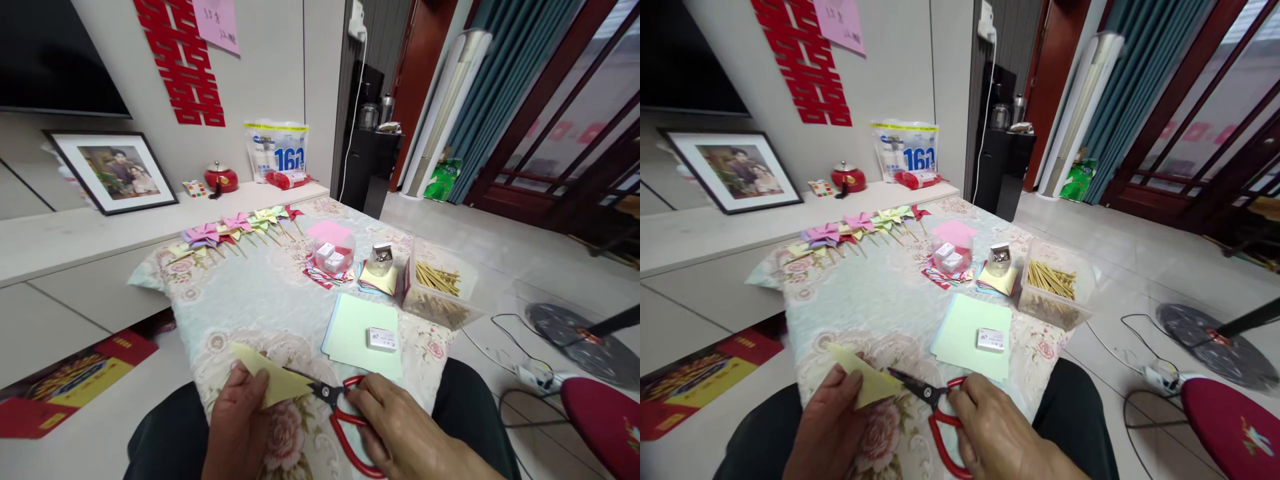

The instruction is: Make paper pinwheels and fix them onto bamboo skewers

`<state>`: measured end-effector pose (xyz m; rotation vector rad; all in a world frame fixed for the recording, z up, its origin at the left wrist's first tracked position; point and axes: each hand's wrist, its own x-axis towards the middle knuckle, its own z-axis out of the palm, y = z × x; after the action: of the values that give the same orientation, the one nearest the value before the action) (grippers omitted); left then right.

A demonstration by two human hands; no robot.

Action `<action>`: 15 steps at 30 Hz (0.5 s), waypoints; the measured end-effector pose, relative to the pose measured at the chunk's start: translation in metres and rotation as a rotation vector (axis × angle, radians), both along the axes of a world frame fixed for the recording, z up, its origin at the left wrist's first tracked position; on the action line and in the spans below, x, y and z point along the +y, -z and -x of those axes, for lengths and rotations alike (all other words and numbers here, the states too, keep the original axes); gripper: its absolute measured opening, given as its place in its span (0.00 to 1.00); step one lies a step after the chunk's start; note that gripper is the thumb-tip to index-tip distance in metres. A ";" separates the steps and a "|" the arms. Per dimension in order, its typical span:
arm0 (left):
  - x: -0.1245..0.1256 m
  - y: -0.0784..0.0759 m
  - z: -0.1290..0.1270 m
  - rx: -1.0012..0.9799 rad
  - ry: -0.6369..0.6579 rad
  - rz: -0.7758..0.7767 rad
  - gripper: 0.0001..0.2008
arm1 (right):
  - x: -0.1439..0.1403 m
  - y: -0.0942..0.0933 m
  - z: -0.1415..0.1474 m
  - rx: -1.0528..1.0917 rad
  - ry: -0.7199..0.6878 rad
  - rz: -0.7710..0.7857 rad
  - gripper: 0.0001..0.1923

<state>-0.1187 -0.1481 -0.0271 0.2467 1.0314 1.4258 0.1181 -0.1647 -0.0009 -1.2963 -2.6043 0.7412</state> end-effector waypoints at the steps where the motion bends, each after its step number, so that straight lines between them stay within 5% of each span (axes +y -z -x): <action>1: 0.000 0.003 0.002 0.000 0.010 -0.006 0.26 | 0.003 -0.003 -0.003 0.024 -0.015 -0.002 0.17; 5: -0.003 0.007 0.003 0.056 0.101 0.033 0.23 | 0.037 -0.023 -0.024 0.197 0.127 -0.117 0.10; 8: -0.008 0.004 -0.011 0.091 0.333 -0.012 0.17 | 0.081 -0.030 -0.036 0.127 0.326 -0.233 0.09; 11: -0.012 0.001 -0.039 0.074 0.579 -0.085 0.17 | 0.124 -0.025 -0.035 -0.094 0.365 -0.155 0.12; 15: -0.005 0.005 -0.074 0.145 0.731 -0.158 0.15 | 0.160 -0.010 -0.022 -0.179 0.393 -0.093 0.08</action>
<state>-0.0444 -0.1528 -0.0319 0.7670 0.8176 0.8258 0.1400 -0.0048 0.0086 -1.8404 -2.3564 0.4504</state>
